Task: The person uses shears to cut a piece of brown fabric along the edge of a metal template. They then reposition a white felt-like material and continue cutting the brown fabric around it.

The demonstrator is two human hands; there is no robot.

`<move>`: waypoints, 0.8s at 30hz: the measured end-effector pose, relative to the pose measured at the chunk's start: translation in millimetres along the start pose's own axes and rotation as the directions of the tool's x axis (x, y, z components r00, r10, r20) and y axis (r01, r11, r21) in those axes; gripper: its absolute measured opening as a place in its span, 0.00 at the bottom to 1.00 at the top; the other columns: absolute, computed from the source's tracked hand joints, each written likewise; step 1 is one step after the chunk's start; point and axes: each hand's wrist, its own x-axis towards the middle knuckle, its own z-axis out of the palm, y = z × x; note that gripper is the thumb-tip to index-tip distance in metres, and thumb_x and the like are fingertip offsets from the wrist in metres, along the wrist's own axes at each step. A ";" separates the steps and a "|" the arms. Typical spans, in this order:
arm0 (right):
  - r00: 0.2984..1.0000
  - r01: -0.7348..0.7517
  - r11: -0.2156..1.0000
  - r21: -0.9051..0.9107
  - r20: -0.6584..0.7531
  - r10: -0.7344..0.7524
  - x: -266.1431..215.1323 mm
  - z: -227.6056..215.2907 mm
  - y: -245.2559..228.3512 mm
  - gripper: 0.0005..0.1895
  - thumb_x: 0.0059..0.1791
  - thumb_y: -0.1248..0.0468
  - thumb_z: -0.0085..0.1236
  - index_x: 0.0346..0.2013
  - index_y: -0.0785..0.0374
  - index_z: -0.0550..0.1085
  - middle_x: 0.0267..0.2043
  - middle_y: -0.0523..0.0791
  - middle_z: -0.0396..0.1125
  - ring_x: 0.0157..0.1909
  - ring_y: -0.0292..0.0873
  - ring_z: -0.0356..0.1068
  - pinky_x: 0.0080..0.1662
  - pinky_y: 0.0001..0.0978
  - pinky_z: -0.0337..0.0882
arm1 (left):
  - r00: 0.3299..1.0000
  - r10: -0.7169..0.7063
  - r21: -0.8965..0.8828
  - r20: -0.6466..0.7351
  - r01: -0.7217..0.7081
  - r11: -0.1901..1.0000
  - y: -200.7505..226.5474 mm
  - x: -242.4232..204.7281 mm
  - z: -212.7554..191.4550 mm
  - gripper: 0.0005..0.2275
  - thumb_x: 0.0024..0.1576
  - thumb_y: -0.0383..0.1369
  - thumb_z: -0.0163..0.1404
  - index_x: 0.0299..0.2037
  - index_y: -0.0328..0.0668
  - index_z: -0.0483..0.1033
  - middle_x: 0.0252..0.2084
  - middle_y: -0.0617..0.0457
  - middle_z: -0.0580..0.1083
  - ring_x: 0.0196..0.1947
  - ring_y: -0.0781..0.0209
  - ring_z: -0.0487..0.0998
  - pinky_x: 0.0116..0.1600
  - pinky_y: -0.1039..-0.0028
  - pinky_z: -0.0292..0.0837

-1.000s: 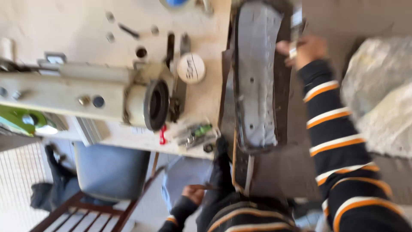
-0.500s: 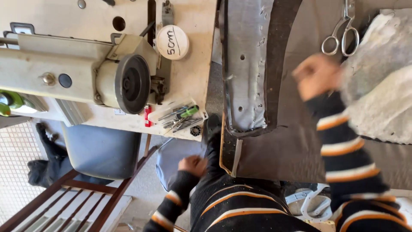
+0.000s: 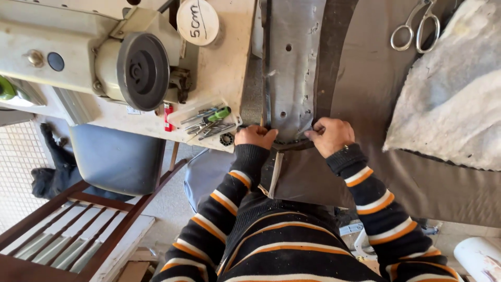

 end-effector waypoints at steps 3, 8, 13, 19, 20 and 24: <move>1.000 -0.008 1.000 0.019 -0.015 0.008 0.1 6.8 2.8 0.10 0.37 0.48 0.70 0.29 0.42 0.80 0.26 0.31 0.75 0.41 0.43 0.77 0.48 0.38 0.75 | 1.000 -0.002 -0.086 0.016 0.004 0.996 2.6 -5.2 -4.9 0.17 0.48 0.53 0.55 0.38 0.55 0.86 0.32 0.60 0.82 0.41 0.53 0.82 0.51 0.64 0.77; 0.998 0.041 0.998 0.052 -0.053 -0.038 -1.4 19.2 13.4 0.10 0.37 0.49 0.71 0.28 0.41 0.79 0.26 0.31 0.74 0.40 0.42 0.77 0.47 0.38 0.75 | 0.999 -0.041 -0.115 0.035 0.044 0.992 -10.1 -4.0 4.1 0.13 0.49 0.49 0.54 0.36 0.59 0.85 0.25 0.66 0.81 0.38 0.59 0.81 0.51 0.68 0.77; 0.986 0.132 0.988 0.079 -0.118 -0.122 -4.6 23.9 18.5 0.09 0.38 0.51 0.70 0.29 0.43 0.78 0.26 0.34 0.73 0.41 0.43 0.76 0.47 0.39 0.75 | 0.999 -0.048 -0.112 -0.025 0.045 0.993 -15.0 -5.4 19.4 0.12 0.49 0.50 0.54 0.36 0.61 0.85 0.31 0.65 0.81 0.44 0.56 0.78 0.54 0.68 0.75; 0.954 0.224 0.973 0.051 -0.213 -0.209 -10.2 31.9 22.8 0.08 0.39 0.53 0.70 0.27 0.44 0.77 0.25 0.34 0.71 0.38 0.43 0.76 0.45 0.39 0.75 | 0.997 0.019 -0.106 -0.079 -0.027 0.994 -11.0 -14.6 17.6 0.12 0.49 0.46 0.52 0.34 0.55 0.84 0.30 0.56 0.81 0.40 0.48 0.80 0.53 0.62 0.75; 0.943 0.224 0.974 -0.017 -0.247 -0.221 -11.6 35.3 23.9 0.08 0.38 0.53 0.70 0.26 0.42 0.77 0.24 0.34 0.71 0.37 0.41 0.75 0.44 0.37 0.75 | 0.993 0.051 -0.089 -0.110 -0.061 0.994 -13.1 -16.3 19.2 0.12 0.49 0.46 0.52 0.32 0.54 0.84 0.29 0.53 0.81 0.39 0.46 0.81 0.52 0.60 0.76; 0.966 0.183 0.982 -0.046 -0.175 -0.188 -6.8 23.6 14.0 0.08 0.39 0.51 0.67 0.28 0.44 0.77 0.24 0.34 0.73 0.38 0.42 0.77 0.42 0.37 0.75 | 0.969 0.139 -0.084 -0.206 -0.159 0.984 -17.7 -12.0 26.2 0.12 0.48 0.46 0.52 0.31 0.51 0.82 0.27 0.50 0.81 0.36 0.44 0.83 0.47 0.59 0.77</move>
